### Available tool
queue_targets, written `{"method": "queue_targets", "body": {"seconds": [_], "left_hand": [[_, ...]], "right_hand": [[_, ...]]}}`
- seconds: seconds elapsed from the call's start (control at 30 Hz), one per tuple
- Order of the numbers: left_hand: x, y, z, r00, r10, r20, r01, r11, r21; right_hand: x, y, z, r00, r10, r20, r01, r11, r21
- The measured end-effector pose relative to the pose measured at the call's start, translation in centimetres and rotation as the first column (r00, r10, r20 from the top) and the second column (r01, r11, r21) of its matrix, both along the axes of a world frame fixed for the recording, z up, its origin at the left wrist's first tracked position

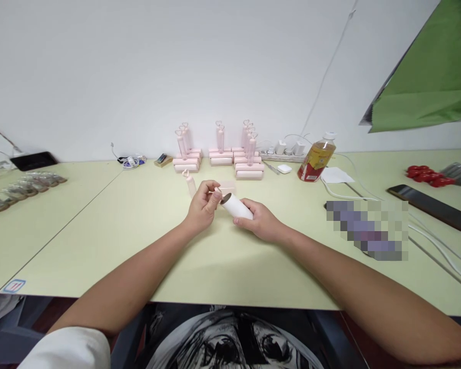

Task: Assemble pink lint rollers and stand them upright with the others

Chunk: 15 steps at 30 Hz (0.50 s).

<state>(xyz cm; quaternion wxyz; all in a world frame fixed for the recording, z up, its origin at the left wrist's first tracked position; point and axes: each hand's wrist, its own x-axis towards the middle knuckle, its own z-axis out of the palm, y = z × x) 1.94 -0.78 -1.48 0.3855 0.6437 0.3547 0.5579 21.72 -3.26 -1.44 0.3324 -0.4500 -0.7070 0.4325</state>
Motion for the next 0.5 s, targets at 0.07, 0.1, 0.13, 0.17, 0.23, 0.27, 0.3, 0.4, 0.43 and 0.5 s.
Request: {"method": "queue_targets", "body": {"seconds": [0.07,0.1,0.13,0.17,0.23,0.27,0.3,0.4,0.43,0.5], "left_hand": [[0.1,-0.1,0.3,0.998,-0.041,0.056,0.043,0.998,-0.042],[0.1,-0.2,0.4,0.996,-0.041,0.076,0.045,0.997,-0.055],[0.2,-0.3,0.6,0.995,-0.036,0.089,0.042,0.997,-0.063],[0.2,-0.4,0.7,0.995,-0.032,0.098,0.039,0.997,-0.067],[0.3,-0.7,0.9,0.995,-0.030,0.094,0.037,0.997,-0.069],[0.4,-0.9,0.9,0.996,-0.031,0.081,0.036,0.997,-0.067],[0.4,-1.0,1.0,0.997,-0.031,0.067,0.035,0.997,-0.063],[0.4,-1.3,1.0,0.999,-0.043,0.018,0.044,0.997,-0.056],[0.4,-1.4,1.1,0.999,-0.049,-0.001,0.049,0.997,-0.062],[0.3,-1.4,1.1,0.997,-0.068,-0.034,0.065,0.994,-0.082]], "right_hand": [[0.0,0.0,0.0,1.000,0.000,0.010,0.000,1.000,-0.006],[0.0,0.0,0.0,1.000,-0.001,0.014,0.001,1.000,-0.007],[0.0,0.0,0.0,1.000,0.000,0.016,0.000,1.000,-0.006],[0.0,0.0,0.0,1.000,0.001,0.015,-0.001,1.000,-0.005],[0.0,0.0,0.0,1.000,0.003,0.011,-0.003,1.000,0.005],[0.0,0.0,0.0,1.000,0.004,0.008,-0.004,1.000,0.011],[0.0,0.0,-0.1,1.000,0.004,0.006,-0.004,1.000,0.016],[0.0,0.1,-0.1,1.000,0.001,0.003,-0.002,1.000,0.017],[0.0,0.1,-0.2,1.000,-0.001,0.003,0.001,1.000,0.015],[0.0,0.1,-0.2,1.000,-0.004,0.005,0.004,1.000,0.012]]}}
